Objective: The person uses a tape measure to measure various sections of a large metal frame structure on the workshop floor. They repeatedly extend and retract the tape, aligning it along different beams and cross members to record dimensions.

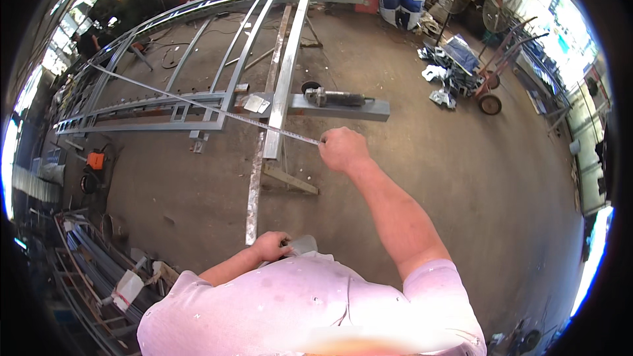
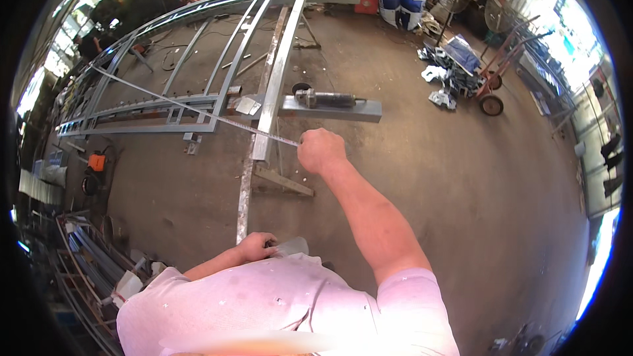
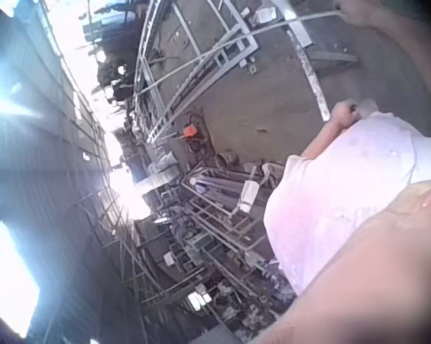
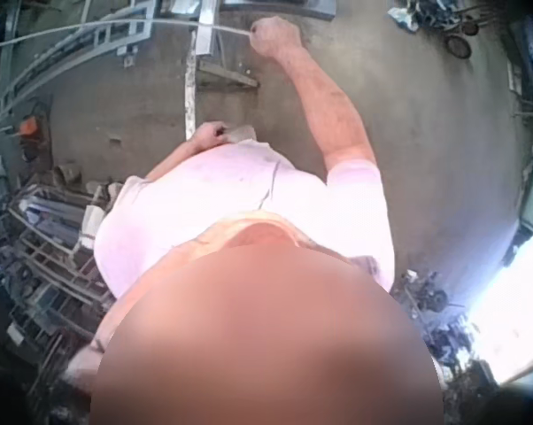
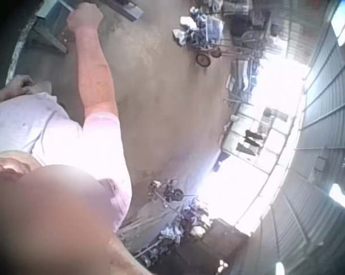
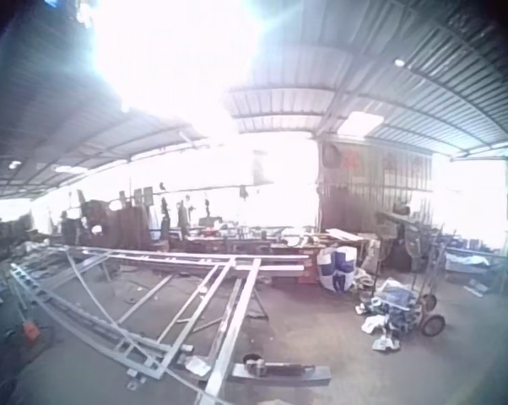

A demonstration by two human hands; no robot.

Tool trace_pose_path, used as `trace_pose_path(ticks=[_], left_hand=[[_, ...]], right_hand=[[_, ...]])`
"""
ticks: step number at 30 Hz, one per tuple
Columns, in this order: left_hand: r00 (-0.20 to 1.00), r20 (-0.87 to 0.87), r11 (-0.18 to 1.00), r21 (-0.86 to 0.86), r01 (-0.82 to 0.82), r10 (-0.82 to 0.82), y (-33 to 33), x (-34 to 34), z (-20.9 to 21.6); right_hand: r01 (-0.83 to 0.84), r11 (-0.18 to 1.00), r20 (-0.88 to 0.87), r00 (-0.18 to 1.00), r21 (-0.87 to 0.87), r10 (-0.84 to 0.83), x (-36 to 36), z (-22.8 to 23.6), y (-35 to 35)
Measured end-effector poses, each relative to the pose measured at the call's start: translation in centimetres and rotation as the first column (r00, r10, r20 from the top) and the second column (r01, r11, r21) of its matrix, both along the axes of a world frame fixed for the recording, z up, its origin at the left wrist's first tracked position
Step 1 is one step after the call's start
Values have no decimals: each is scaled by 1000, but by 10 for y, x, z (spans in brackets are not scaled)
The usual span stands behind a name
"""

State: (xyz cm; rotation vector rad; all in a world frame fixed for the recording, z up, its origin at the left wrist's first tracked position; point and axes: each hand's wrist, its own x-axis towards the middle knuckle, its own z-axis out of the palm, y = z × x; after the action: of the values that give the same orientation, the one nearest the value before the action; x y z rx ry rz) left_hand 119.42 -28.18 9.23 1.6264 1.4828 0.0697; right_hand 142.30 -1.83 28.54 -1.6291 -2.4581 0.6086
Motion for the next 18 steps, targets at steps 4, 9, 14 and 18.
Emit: trace_pose_path(ticks=[4, 9, 14, 18], left_hand=[[996, 43, 996, 27, -83, 82, 51, 56, 3], [960, 239, 989, -65, -133, 144, 148, 156, -40], [935, 334, 990, -107, -89, 120, 272, 245, -22], [941, 313, 989, -108, -101, 130, 351, 286, -27]], right_hand=[[-72, 997, 43, 996, -12, 72, 31, -2, 63], [-86, 996, 62, 994, -37, 88, 78, 10, 158], [-88, 996, 90, 992, -20, 89, 150, 12, 259], [-141, 983, 49, 988, -116, 148, 183, 21, 346]])
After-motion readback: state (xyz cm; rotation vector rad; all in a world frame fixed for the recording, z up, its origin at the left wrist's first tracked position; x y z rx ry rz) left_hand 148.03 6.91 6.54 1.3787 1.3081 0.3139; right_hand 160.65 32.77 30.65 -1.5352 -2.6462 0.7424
